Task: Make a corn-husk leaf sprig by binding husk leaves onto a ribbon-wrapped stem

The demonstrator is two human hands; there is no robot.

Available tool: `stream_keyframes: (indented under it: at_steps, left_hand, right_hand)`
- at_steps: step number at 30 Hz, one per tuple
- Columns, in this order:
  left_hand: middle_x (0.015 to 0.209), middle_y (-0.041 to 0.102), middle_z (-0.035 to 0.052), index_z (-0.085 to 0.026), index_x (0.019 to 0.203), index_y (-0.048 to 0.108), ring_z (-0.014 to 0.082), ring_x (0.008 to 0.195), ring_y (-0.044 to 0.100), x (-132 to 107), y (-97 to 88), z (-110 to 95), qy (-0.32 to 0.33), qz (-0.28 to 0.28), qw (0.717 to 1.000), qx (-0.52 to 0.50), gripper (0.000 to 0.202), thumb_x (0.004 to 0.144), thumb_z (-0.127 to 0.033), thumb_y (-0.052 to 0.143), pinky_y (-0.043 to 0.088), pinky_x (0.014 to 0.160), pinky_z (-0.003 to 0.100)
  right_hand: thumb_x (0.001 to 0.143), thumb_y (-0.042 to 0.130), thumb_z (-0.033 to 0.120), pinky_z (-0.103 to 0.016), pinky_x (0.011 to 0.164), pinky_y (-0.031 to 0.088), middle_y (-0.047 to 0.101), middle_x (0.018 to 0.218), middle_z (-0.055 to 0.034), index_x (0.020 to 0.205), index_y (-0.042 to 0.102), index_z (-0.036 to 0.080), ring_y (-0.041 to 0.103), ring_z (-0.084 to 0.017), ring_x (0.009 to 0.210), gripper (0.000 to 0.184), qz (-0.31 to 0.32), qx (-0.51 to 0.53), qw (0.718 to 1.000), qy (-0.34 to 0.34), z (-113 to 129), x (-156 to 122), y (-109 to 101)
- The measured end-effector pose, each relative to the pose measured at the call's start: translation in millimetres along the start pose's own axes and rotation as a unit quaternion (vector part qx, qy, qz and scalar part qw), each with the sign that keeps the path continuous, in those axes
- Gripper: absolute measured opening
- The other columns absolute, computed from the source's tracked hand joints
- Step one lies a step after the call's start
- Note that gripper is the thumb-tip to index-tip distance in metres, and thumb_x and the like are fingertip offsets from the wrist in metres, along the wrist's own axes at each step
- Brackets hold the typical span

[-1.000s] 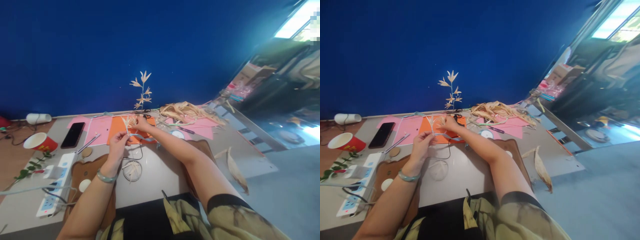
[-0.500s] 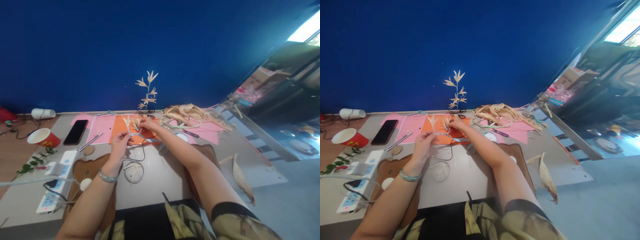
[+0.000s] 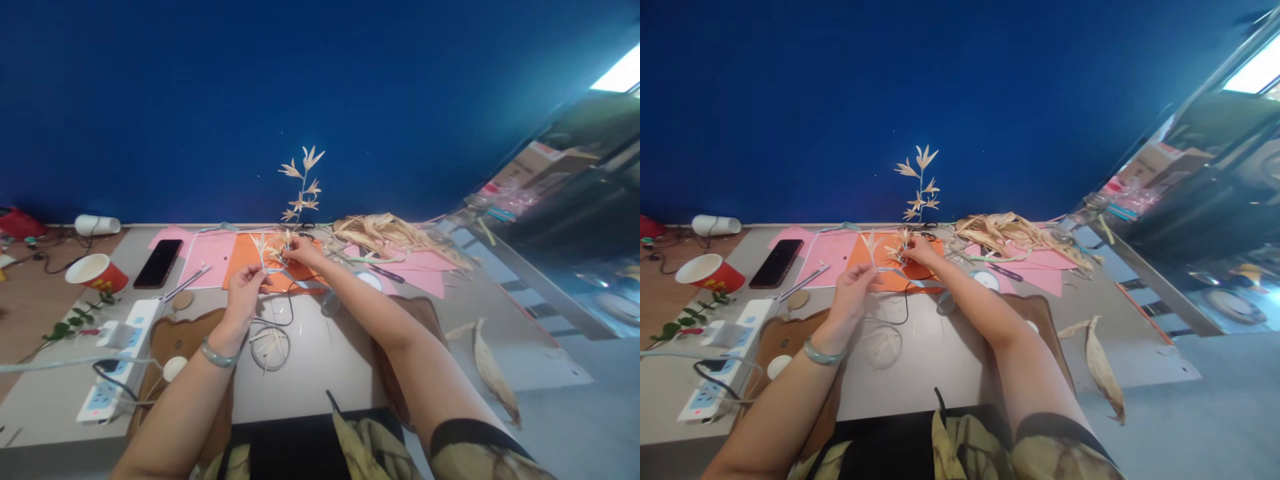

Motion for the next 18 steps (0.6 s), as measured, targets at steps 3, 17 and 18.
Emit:
stream_keyframes:
  at_steps: [3, 17, 18]
  left_hand:
    - [0.057, 0.060, -0.0011, -0.012, 0.078, 0.060, 0.0102, 0.051, 0.059, 0.1, 0.0, 0.2, -0.006, -0.002, 1.000, 0.009, 0.034, 0.058, -0.035, 0.076, 0.045, 0.045, 0.018]
    - [0.058, 0.060, -0.0016, -0.013, 0.080, 0.060, 0.0111, 0.052, 0.060, 1.6, -1.3, 1.9, 0.002, -0.011, 1.000, -0.011, 0.036, 0.057, -0.035, 0.077, 0.044, 0.044, 0.018]
    - [0.058, 0.060, -0.0016, -0.013, 0.080, 0.060, 0.0108, 0.052, 0.060, 1.5, -1.5, 1.6, 0.002, -0.012, 1.000, -0.011, 0.036, 0.057, -0.036, 0.077, 0.044, 0.044, 0.018]
  right_hand:
    - [0.069, 0.067, 0.014, -0.020, 0.045, 0.041, 0.060, 0.049, 0.0008, 0.063, 0.055, 0.014, 0.058, -0.013, 0.046, 0.013, -0.017, -0.019, 1.000, -0.015, 2.1, 0.6, -3.7]
    - [0.073, 0.065, 0.025, -0.019, 0.040, 0.038, 0.057, 0.044, 0.0015, 0.067, 0.062, 0.013, 0.053, -0.011, 0.038, 0.014, -0.011, -0.058, 0.997, -0.043, -1.6, 2.2, 4.7]
    - [0.074, 0.064, 0.024, -0.020, 0.040, 0.038, 0.058, 0.044, 0.0007, 0.066, 0.062, 0.013, 0.054, -0.011, 0.038, 0.014, -0.010, -0.060, 0.997, -0.042, -2.2, 3.1, 5.3]
Point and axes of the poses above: each hand's wrist, its own x-axis towards the middle knuckle, its own y-axis out of the palm, z = x × y, the point moved 2 cm from there along x, towards the middle knuckle
